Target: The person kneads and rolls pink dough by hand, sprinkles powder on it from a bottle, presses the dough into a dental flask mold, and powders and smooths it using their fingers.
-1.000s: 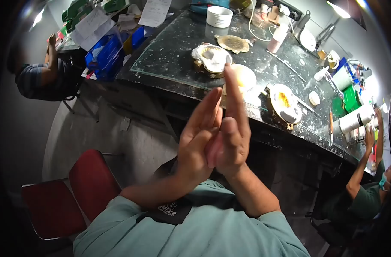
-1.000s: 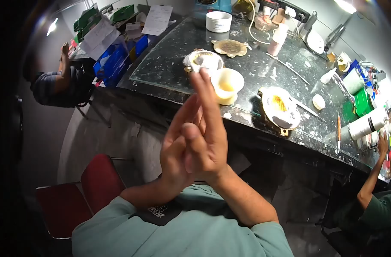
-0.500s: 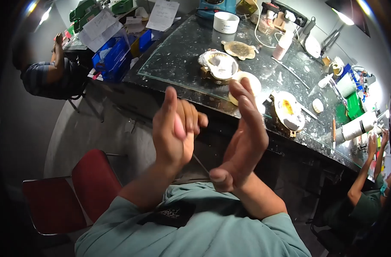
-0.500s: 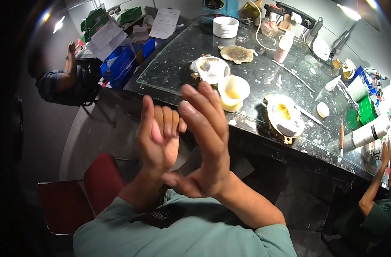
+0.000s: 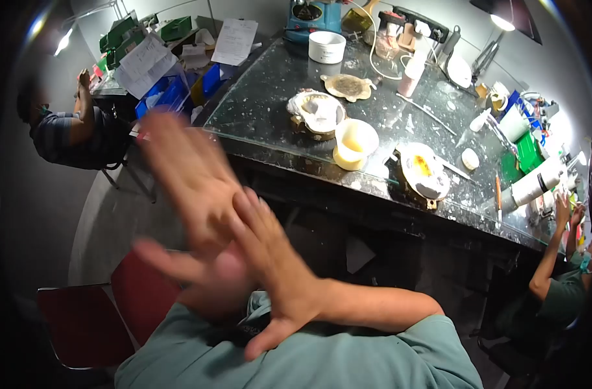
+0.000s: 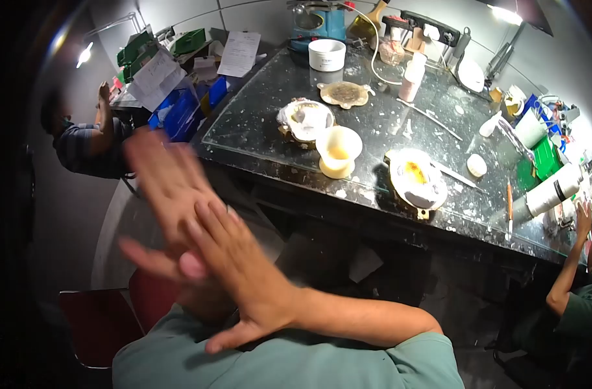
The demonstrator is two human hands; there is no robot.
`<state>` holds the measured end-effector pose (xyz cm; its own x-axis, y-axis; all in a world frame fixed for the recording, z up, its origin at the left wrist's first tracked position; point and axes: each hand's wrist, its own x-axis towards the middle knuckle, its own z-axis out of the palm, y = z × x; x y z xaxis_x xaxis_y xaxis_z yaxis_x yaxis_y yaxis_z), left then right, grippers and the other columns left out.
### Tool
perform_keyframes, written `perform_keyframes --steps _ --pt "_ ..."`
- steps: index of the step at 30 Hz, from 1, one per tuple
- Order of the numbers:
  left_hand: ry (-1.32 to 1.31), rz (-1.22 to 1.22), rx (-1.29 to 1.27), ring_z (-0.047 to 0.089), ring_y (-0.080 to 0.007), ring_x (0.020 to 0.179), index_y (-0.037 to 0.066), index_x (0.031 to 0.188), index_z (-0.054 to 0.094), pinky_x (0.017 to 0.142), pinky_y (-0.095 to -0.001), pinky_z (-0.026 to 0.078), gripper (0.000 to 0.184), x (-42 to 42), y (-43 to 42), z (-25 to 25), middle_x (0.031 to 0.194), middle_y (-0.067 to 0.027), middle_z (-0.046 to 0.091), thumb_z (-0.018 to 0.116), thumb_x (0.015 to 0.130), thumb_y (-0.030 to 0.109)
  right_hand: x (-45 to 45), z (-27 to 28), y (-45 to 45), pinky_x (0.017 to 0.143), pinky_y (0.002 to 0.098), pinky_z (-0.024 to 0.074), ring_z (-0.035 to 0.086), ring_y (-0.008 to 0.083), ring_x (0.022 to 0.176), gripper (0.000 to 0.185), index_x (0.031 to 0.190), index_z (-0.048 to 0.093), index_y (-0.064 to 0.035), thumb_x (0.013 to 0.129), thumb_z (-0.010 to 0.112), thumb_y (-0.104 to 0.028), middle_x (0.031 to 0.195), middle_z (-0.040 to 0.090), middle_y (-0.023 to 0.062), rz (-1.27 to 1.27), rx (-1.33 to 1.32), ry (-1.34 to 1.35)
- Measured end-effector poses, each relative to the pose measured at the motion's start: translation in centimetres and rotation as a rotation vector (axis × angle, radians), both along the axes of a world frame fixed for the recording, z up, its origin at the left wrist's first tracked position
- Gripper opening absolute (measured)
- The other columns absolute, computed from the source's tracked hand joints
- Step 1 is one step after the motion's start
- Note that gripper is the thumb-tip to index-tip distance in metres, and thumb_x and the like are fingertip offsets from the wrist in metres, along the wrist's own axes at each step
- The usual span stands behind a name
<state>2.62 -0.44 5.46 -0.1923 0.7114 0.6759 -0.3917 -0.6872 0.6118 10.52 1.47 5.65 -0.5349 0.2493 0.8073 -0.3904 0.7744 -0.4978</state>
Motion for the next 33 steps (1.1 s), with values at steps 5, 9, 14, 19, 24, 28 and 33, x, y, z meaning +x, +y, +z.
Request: perform_keyframes --steps 5,9,14,19,24,28,33 --pt "-0.018 0.018 -0.009 0.027 -0.0283 0.151 0.005 0.161 0.020 0.120 -0.0438 0.028 0.066 0.7 0.0 -0.3 0.165 -0.0148 0.026 0.052 0.109 0.031 0.0 -0.9 1.6 0.124 0.0540 0.0159 0.019 0.0437 0.155 0.132 0.164 0.008 0.0037 0.078 0.066 -0.078 0.167 0.017 0.0303 -0.062 0.076 -0.149" --pt "-0.033 0.024 -0.038 0.032 -0.0280 0.149 0.005 0.159 0.024 0.118 -0.0425 0.033 0.062 0.9 -0.2 -0.5 0.163 -0.0146 0.031 0.051 0.110 0.030 0.6 2.3 2.4 0.125 0.0550 0.0121 0.013 0.0448 0.157 0.130 0.165 0.008 0.0004 0.079 0.067 -0.078 0.170 0.012 0.0265 0.035 -0.302 -0.008" --pt "-0.119 0.040 -0.071 0.039 -0.0277 0.146 0.005 0.158 0.029 0.115 -0.0409 0.040 0.057 -0.2 0.1 0.0 0.161 -0.0143 0.036 0.049 0.111 0.029 -0.9 0.4 -0.3 0.125 0.0562 0.0143 0.013 0.0480 0.157 0.115 0.163 0.014 0.0032 0.089 0.057 -0.074 0.167 0.019 0.0322 -0.093 -0.240 -0.015" --pt "-0.454 0.049 -0.453 0.046 -0.0273 0.143 0.004 0.156 0.033 0.112 -0.0392 0.046 0.053 3.2 -2.2 -0.1 0.158 -0.0140 0.042 0.048 0.112 0.029 -0.6 4.8 3.9 0.126 0.0479 0.0185 0.026 0.0331 0.155 0.076 0.161 0.024 0.0039 0.110 0.023 -0.052 0.165 0.033 0.0204 -0.465 -0.384 -0.236" --pt "-0.504 -0.054 -0.454 0.043 -0.0313 0.146 0.001 0.149 0.044 0.117 -0.0448 0.046 0.045 -0.7 -0.6 1.5 0.156 -0.0146 0.045 0.051 0.110 0.024 4.8 2.8 3.5 0.108 0.0416 0.0496 0.051 0.0274 0.140 0.074 0.157 0.037 -0.0042 0.099 0.064 -0.041 0.156 0.046 0.0158 -0.310 -0.522 0.056" --pt "-0.423 -0.035 -0.501 0.041 -0.0297 0.148 -0.003 0.146 0.045 0.118 -0.0409 0.043 0.051 -0.2 -0.2 1.8 0.154 -0.0159 0.045 0.053 0.109 0.031 4.7 -0.4 0.9 0.081 0.0355 0.0629 0.070 0.0255 0.111 0.061 0.138 0.062 -0.0065 0.081 0.084 -0.003 0.137 0.062 0.0150 -0.387 -0.389 -0.081" --pt "0.146 -0.157 -0.698 0.064 -0.0209 0.116 -0.005 0.144 0.049 0.104 -0.0325 0.047 0.048 -5.0 0.3 2.1 0.124 -0.0151 0.066 0.052 0.105 0.023 7.6 1.2 2.4 0.072 0.0349 0.0607 0.075 0.0271 0.086 0.039 0.122 0.069 -0.0054 0.085 0.079 -0.002 0.106 0.075 0.0120 -0.503 -0.014 -0.223"
